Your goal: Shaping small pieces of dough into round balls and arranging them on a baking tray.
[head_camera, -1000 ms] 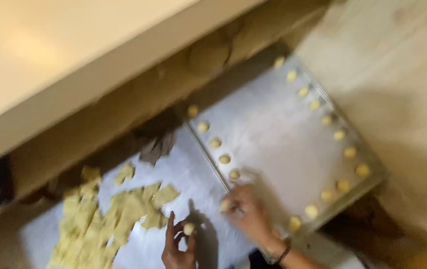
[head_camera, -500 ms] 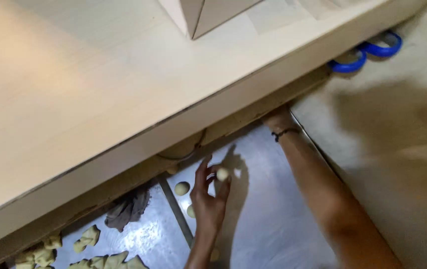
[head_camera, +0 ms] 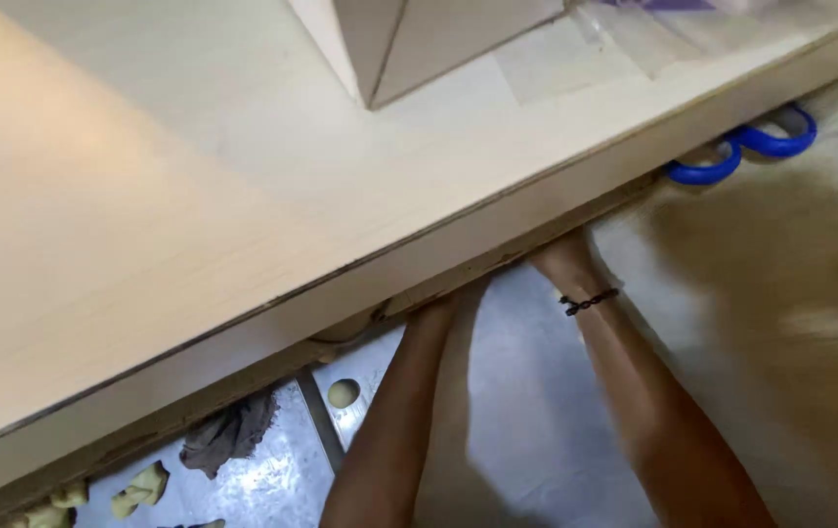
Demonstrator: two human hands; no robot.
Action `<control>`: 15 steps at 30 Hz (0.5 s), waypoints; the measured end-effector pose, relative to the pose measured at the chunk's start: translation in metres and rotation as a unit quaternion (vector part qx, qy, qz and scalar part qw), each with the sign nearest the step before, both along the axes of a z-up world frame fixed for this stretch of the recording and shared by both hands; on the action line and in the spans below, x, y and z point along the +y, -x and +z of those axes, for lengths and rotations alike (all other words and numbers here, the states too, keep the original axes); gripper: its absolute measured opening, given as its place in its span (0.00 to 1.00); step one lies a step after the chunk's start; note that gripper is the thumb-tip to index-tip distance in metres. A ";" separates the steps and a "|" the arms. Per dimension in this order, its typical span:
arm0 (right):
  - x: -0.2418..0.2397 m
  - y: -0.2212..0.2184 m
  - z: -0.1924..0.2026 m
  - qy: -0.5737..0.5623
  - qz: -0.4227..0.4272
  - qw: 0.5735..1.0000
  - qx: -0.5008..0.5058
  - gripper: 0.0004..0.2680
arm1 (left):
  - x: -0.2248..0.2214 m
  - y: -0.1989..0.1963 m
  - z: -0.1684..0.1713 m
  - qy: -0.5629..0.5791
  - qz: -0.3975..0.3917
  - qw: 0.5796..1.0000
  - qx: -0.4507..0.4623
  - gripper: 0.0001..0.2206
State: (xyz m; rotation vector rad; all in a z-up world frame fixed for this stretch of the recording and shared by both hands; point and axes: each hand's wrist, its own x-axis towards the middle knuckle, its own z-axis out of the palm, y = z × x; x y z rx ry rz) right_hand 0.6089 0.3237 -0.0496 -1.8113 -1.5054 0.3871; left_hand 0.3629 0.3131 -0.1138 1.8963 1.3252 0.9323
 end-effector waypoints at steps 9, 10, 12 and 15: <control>0.024 0.022 -0.104 -0.008 0.043 0.981 0.191 0.26 | -0.049 0.085 0.110 0.139 0.031 0.987 -0.068 0.17; 0.027 0.024 -0.104 -0.005 0.036 0.976 0.214 0.26 | -0.061 0.098 0.125 0.050 0.056 0.997 -0.018 0.18; 0.028 0.027 -0.098 -0.002 0.034 0.971 0.237 0.26 | -0.085 0.122 0.150 -0.039 0.086 0.995 0.032 0.19; 0.019 0.023 -0.094 -0.017 0.027 0.999 -0.006 0.28 | -0.127 0.160 0.165 0.013 0.116 0.985 -0.125 0.27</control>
